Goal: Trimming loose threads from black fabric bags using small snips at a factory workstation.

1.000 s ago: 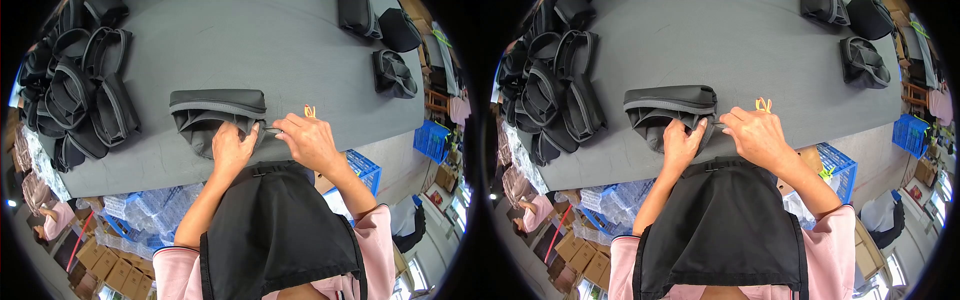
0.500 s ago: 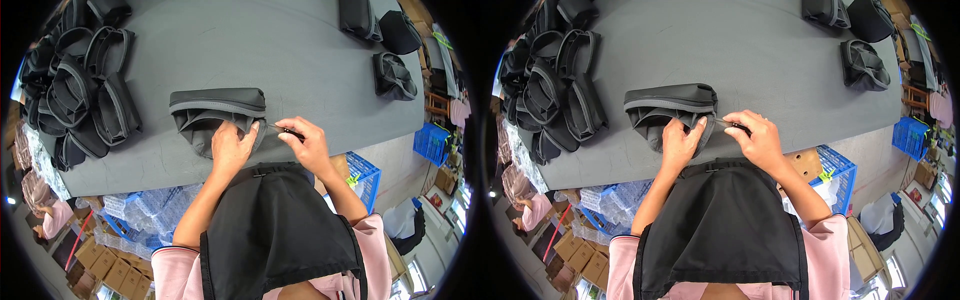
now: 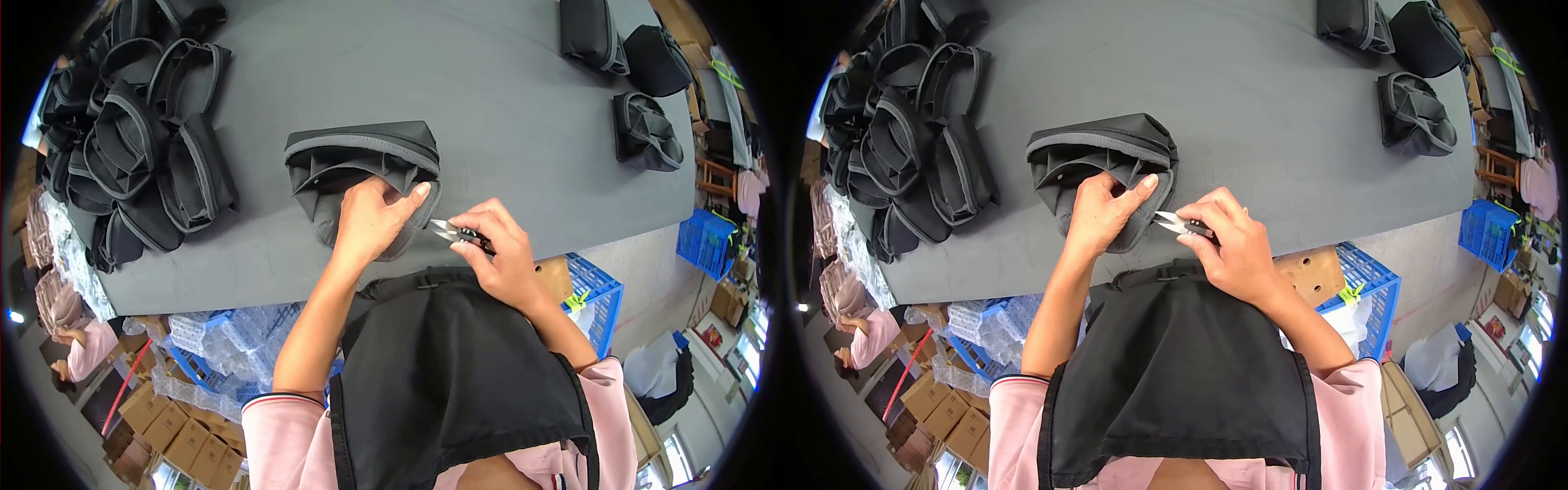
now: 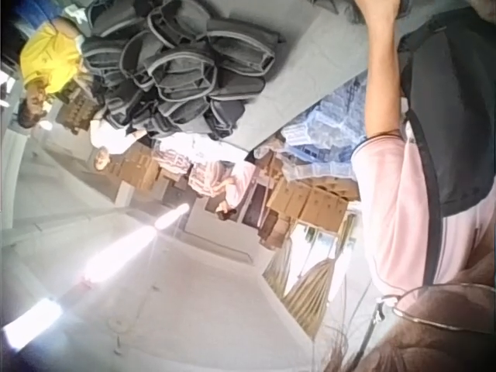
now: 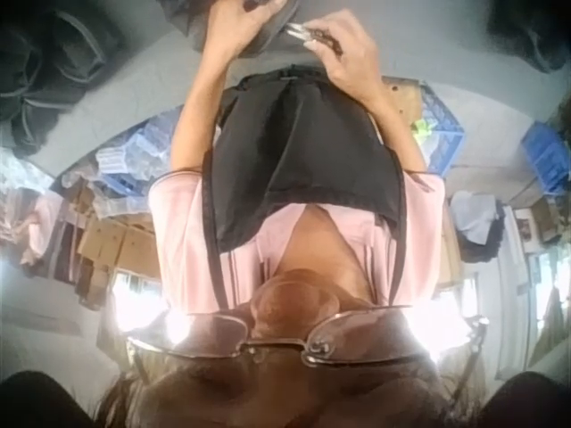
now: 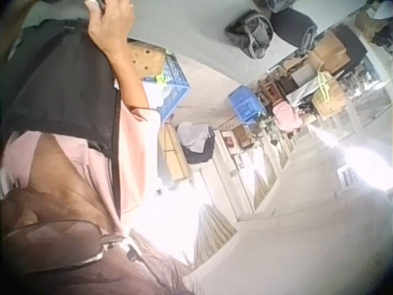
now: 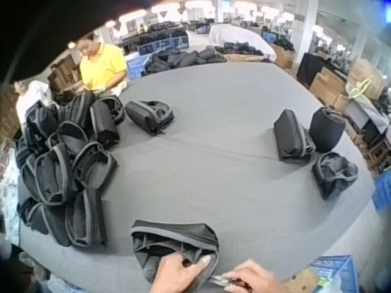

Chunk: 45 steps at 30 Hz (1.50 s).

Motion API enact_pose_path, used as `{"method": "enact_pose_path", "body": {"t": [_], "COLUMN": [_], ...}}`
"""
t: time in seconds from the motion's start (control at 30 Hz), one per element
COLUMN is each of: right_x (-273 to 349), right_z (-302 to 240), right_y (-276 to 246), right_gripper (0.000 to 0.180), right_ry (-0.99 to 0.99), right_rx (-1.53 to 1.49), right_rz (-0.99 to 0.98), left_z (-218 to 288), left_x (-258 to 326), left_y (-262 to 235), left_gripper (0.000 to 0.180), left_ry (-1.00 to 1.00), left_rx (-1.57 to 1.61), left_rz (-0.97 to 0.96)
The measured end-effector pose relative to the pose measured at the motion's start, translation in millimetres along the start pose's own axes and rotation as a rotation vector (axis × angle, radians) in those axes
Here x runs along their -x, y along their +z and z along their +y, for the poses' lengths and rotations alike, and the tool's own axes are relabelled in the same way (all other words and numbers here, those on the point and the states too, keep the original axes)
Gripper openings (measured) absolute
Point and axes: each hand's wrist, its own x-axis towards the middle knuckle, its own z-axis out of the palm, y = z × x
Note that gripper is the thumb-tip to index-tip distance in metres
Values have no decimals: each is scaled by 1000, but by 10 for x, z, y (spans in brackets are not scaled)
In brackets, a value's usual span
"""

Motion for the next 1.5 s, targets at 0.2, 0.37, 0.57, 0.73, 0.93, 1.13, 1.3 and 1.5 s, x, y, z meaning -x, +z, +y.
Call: {"method": "enact_pose_path", "body": {"t": [0.2,0.37,0.57,0.73,0.93,1.13,1.3,1.5], "right_x": [-19,-41,-12,80,26,46,-215,-218], "right_z": [13,-2,33,56,5,-52,76,40], "right_y": [43,73,73,70,91,-37,214,302], "right_gripper": [22,25,22,22,22,23,25,22], "right_ry": [-102,-279,-307,-223,-324,-140,-116,-126], "right_rx": [71,244,224,145,263,-44,-140,-260], "right_rz": [9,30,65,100,90,3,83,152], "left_z": [-15,-19,13,-23,-34,-35,190,116], "left_x": [4,-5,33,15,-17,-36,52,727], "left_y": [44,35,33,58,61,-43,-396,-257], "left_gripper": [55,54,55,55,56,58,55,45], "left_ry": [8,-22,-20,49,58,111,-44,558], "left_rx": [121,92,43,72,74,113,94,-78], "left_rz": [7,-10,-2,-46,-56,-109,-414,225]}}
